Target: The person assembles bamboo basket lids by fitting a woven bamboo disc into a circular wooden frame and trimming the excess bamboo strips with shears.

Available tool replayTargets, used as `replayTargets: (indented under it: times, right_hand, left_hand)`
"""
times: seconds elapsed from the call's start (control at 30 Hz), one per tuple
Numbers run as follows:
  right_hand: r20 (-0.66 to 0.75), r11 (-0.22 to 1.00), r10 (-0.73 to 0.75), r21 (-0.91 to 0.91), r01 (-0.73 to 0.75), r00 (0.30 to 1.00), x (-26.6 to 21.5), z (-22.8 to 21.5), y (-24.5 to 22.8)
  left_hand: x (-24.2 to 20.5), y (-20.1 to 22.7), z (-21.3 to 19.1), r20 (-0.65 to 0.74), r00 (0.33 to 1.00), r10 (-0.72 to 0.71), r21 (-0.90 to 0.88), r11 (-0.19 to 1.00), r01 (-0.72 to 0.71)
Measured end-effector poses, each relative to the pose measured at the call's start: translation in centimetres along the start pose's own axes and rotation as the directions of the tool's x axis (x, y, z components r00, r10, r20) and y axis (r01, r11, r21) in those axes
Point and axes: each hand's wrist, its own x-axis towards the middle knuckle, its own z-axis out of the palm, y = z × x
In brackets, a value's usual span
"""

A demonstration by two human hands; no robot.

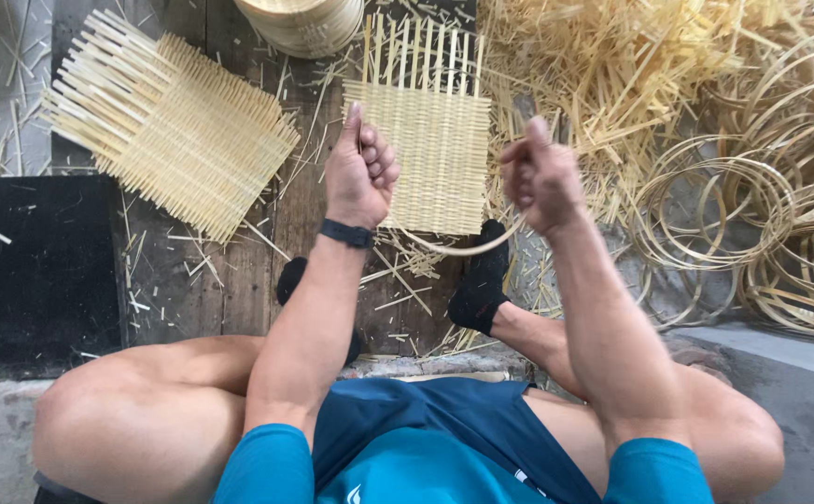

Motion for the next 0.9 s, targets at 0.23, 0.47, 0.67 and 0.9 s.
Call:
replayTargets:
  times: [0.23,0.47,0.67,0.9]
  right_hand:
    - [-0.041,0.994,0.066,0.085,-0.062,0.997,-0.1,0.1,0.4]
    - [0.17,0.971,0.218,-0.137,-0.197,0.961,0.2,-0.9,1.0]
    - [-0.002,0.962,0.072,0.264,-0.069,0.997,0.0,-1.0,3.1]
    - [-0.106,0.862,0.047,0.506,0.013,0.993,-0.2,2.5,3.3]
  left_hand:
    - [-0.1,2.3,0.3,0.003,0.989,-0.147,0.25,0.958,0.141]
    - [0.7,3.2,1.4,-0.033,0.968,-0.249,0.684,0.7,0.204]
    - [0.4,4.8,1.4,-0.074,0.985,-0.157,0.591,0.788,0.17]
    - [0.5,-1.2,-1.5,-0.079,0.996,0.034,-0.028,0.999,-0.036]
